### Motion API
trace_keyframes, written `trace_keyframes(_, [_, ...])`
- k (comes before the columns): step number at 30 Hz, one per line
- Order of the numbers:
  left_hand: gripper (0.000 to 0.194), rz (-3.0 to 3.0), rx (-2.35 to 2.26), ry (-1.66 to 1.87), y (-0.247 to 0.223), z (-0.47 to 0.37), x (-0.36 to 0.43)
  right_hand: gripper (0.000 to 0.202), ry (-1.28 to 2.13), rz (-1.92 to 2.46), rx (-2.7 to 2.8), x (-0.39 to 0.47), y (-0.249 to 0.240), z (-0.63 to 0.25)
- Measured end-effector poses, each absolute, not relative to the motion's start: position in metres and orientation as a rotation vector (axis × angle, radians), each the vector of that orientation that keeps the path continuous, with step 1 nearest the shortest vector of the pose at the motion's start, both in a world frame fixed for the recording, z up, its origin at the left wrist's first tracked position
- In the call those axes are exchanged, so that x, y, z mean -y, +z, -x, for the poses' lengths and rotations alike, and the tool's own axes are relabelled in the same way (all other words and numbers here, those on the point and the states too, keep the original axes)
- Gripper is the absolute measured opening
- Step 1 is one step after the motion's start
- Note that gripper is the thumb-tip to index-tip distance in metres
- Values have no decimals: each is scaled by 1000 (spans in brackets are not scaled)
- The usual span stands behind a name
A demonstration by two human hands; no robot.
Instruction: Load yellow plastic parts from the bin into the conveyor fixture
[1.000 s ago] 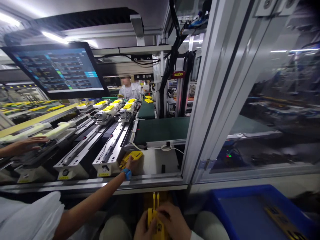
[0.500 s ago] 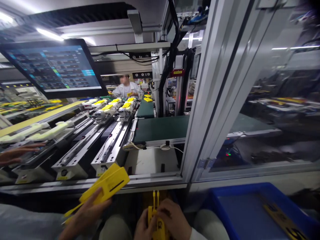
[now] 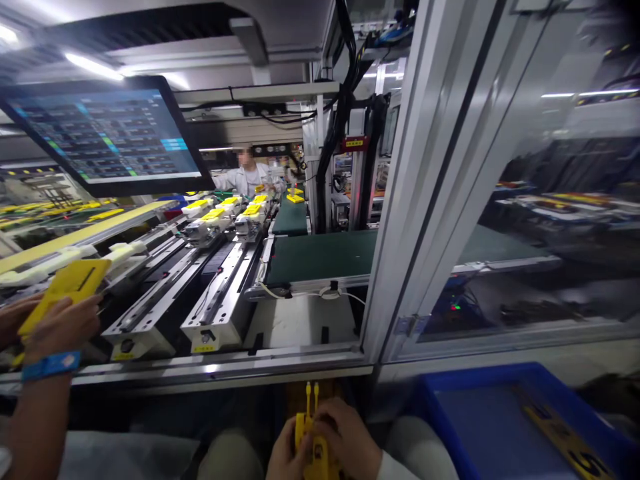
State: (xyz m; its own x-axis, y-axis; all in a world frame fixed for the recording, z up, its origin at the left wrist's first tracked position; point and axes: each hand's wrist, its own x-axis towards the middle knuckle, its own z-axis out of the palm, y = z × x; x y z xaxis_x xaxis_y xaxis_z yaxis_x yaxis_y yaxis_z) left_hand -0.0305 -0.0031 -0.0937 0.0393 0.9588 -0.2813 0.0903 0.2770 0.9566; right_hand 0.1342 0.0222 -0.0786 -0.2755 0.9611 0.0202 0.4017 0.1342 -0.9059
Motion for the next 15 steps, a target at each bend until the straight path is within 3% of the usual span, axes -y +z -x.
trace_keyframes(10, [60,-1106,-1278,925,-86,28,6,13,1106,1173,1749,-25,-80,-138])
trace_keyframes(13, [58,-1082,-1258,944,-79,25,6,11,1189,1201,1531,-23,-86,-131])
trace_keyframes(15, [56,-1054,-1243,966,-76,21,5,21,1354,1185,1267,-20,-94,-122])
